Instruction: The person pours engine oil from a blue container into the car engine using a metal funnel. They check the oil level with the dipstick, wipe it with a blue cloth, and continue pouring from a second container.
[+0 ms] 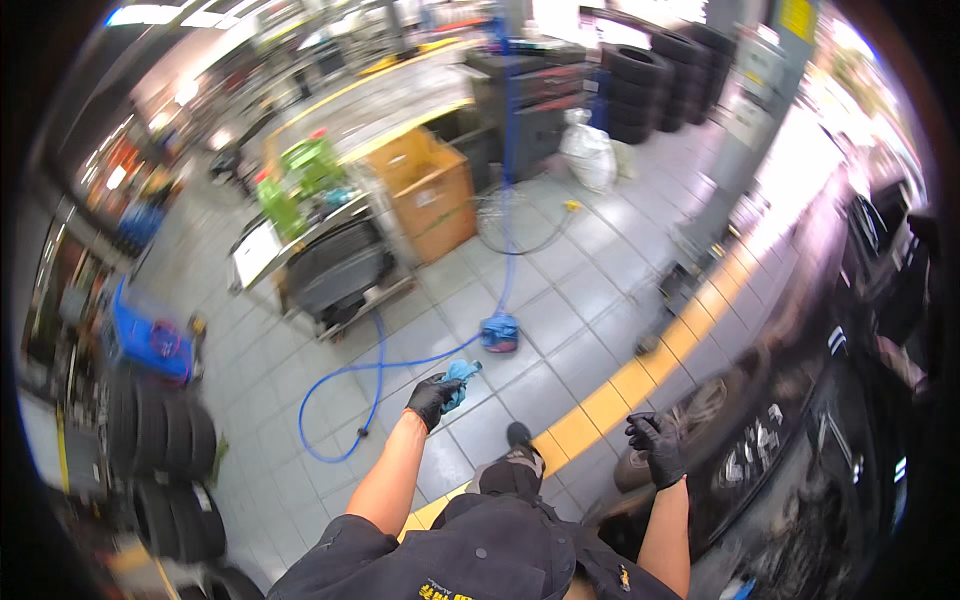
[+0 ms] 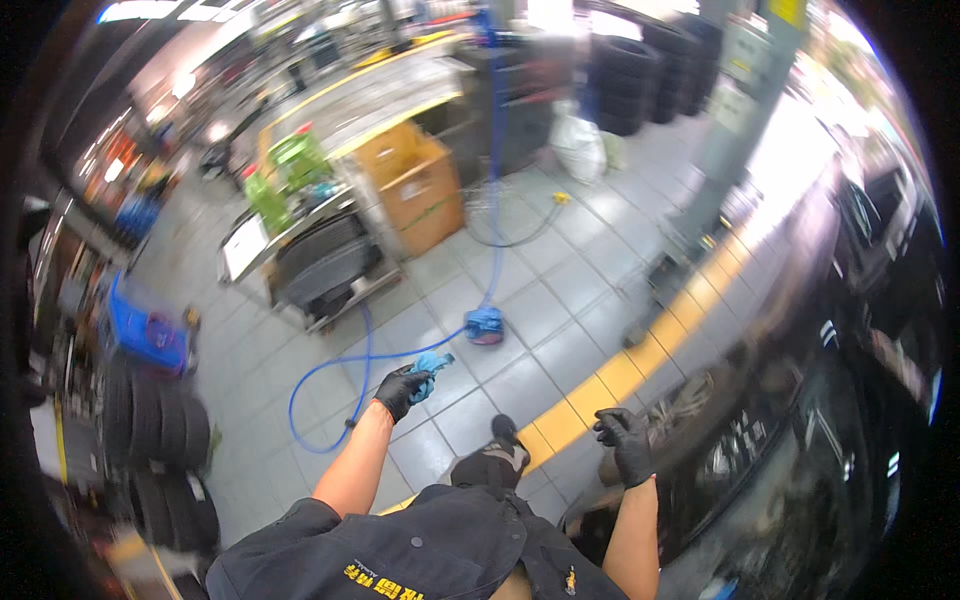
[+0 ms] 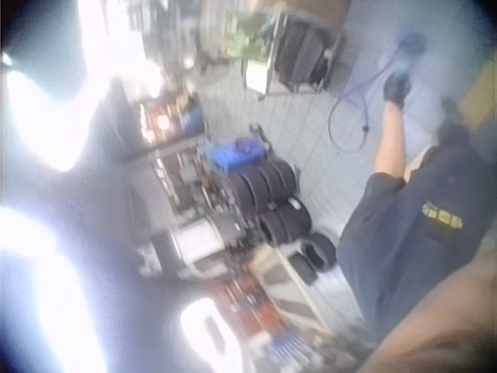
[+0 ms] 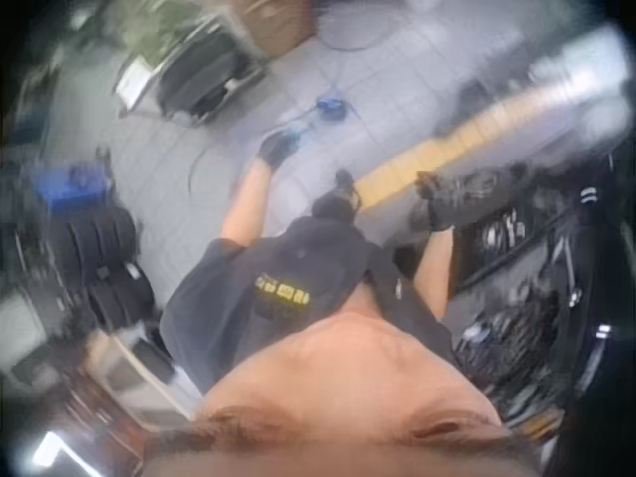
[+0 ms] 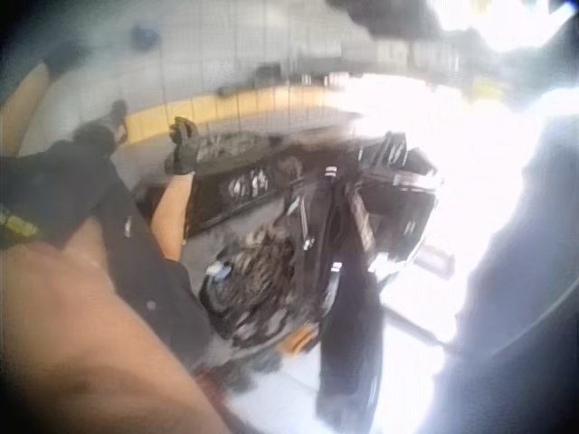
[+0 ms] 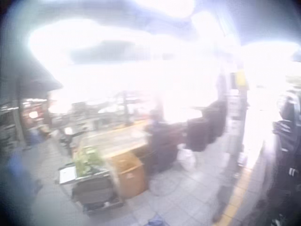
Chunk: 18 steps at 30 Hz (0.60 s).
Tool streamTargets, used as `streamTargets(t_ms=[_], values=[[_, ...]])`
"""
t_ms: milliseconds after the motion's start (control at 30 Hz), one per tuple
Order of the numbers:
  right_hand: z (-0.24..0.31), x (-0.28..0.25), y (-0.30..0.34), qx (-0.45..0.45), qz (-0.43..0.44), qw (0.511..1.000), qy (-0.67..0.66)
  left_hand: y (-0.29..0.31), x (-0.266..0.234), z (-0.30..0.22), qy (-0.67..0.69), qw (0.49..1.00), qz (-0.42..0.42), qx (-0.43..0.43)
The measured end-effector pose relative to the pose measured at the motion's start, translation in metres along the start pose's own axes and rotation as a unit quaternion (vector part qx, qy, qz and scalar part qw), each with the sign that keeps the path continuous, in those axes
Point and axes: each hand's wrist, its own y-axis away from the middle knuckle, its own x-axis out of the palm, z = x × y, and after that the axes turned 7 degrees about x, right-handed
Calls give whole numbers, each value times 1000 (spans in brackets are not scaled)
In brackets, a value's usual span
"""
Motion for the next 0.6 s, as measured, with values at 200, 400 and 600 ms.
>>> streamTargets(t_ms=[200,400,600], values=[[85,196,-183,13,198,972,125,66,-159,-1,149,954,-238,107],[117,467,-254,-16,420,876,235,176,-225,-3,363,843,-318,238],[87,734,-339,-42,509,805,300,207,-234,25,400,749,-459,260]])
